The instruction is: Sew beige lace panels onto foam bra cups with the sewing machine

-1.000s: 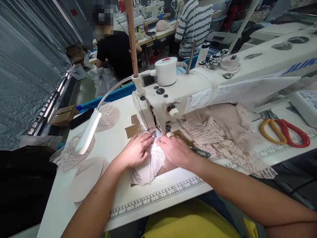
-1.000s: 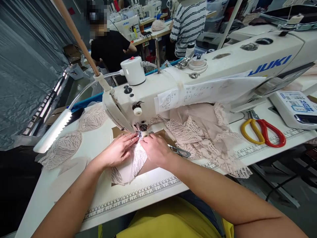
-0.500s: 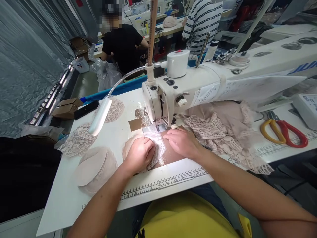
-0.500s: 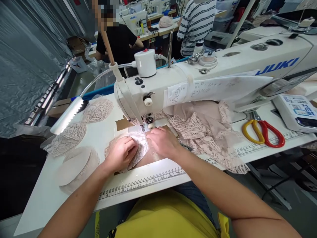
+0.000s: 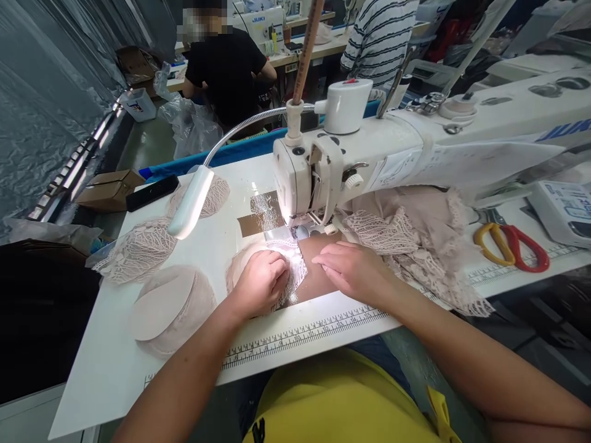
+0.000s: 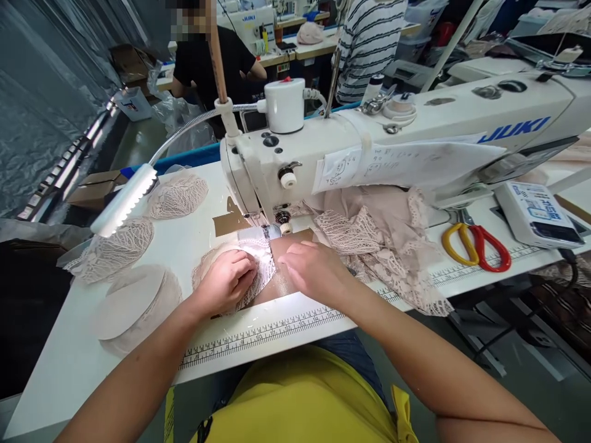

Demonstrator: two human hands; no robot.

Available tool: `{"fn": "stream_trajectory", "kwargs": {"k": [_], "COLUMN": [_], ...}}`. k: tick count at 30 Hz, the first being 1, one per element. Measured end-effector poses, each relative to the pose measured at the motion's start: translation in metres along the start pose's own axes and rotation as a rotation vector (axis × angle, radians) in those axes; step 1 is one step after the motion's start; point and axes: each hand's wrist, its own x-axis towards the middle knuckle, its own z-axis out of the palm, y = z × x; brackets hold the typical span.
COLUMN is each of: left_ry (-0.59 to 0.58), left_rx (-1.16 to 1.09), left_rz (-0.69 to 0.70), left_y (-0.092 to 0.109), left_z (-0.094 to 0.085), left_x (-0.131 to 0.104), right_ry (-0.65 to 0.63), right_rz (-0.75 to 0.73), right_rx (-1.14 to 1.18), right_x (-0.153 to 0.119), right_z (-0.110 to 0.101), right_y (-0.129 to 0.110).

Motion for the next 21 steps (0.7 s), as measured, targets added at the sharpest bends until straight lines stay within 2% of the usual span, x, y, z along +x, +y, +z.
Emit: {"fn": "stream_trajectory", "kwargs": {"k": [4, 9, 14, 21], "left_ry": [-0.020, -0.029, -0.023, -0.115], "left_rx": [-0.051, -0.114, 0.001, 0.215], "left_rz": [-0.049, -0.075, 0.063, 0.204], "left_y": [0.000, -0.004, -0.006, -0.005], "left_z": [-0.005, -0.007, -0.004, 0.004], "left_x": [-0.001, -0.003, -0.006, -0.007], "right_ry": [-0.021, -0.052, -0.006, 0.044], "right_rz": [-0.029, -0.086, -0.090, -0.108], "right_rx": [0.001, -0.144, -0.199, -0.174], "right_x": [-0.005, -0.011, -0.021, -0.024], "right_z": [0.012, 0.026, 0.030, 0.029], "right_y": [-0.006, -0.016, -0.016, -0.015]}}
